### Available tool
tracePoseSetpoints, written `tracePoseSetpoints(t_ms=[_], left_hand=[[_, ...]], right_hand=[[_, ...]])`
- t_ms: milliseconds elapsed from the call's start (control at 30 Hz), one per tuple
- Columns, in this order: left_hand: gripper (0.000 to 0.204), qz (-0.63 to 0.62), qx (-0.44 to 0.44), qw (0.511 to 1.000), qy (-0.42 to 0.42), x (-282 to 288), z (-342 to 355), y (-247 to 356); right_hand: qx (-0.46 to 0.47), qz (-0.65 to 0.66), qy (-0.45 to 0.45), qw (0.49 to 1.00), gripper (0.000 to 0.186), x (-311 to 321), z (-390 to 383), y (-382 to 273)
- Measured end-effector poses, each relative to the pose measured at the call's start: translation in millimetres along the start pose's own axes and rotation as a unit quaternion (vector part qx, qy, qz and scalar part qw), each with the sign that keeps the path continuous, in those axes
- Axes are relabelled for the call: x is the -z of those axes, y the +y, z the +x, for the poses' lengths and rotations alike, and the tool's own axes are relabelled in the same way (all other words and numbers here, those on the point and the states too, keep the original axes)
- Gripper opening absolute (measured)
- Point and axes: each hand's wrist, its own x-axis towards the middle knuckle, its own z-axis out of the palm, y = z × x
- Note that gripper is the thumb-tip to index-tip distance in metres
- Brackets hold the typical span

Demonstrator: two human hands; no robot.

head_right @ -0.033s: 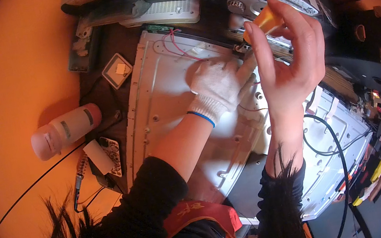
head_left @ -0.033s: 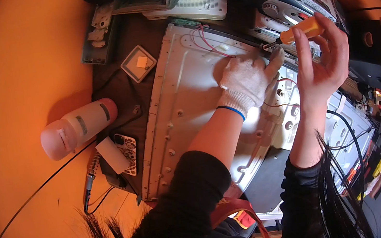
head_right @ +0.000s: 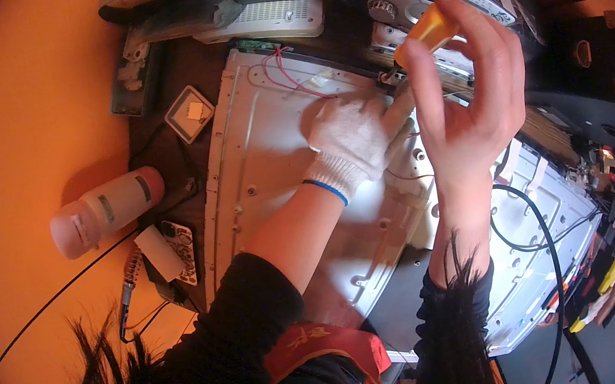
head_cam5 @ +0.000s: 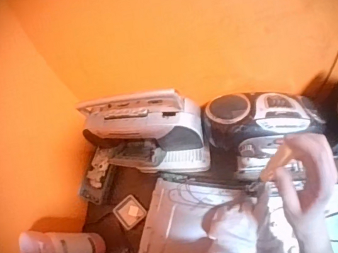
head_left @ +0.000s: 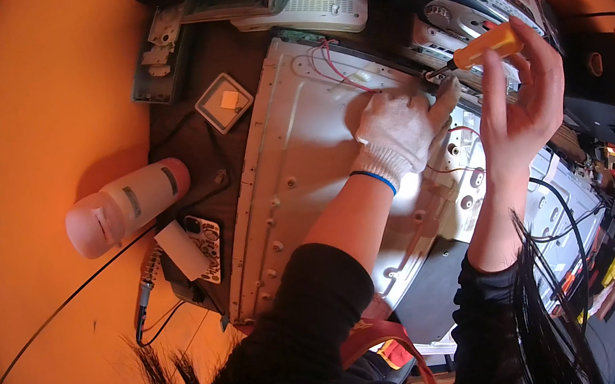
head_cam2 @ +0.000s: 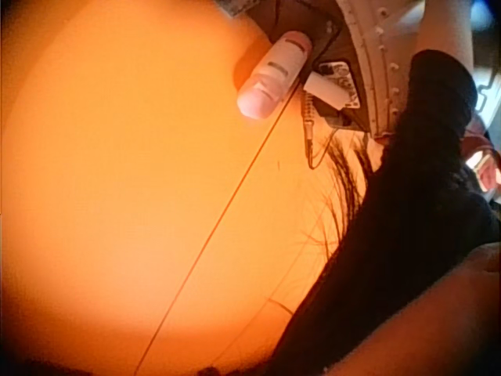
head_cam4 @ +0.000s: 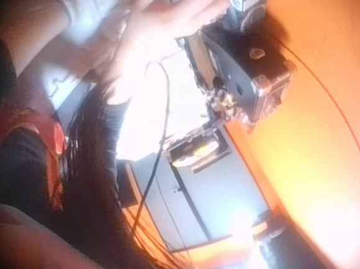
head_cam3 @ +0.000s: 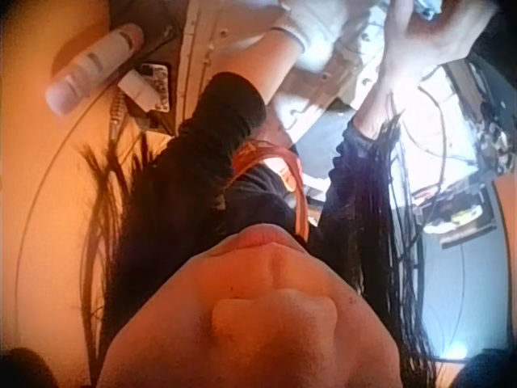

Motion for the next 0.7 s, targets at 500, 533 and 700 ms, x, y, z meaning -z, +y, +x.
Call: tracePoseSetpoints(t_ms=[500, 533, 700], left_hand=[[0.059, -0.036, -0.016, 0.993, 0.112, -10, 3, -3], [0.058, -0.038, -0.013, 0.993, 0.114, -10, 4, -3], [0.054, -0.044, -0.010, 0.993, 0.107, -10, 3, -3]], right_hand=[[-0.065, 0.054, -0.074, 0.994, 0.038, 11, 10, 9], [-0.044, 0.044, -0.044, 0.997, 0.039, 10, 10, 10], [-0.055, 0.116, -0.003, 0.992, 0.042, 0, -3, 7]])
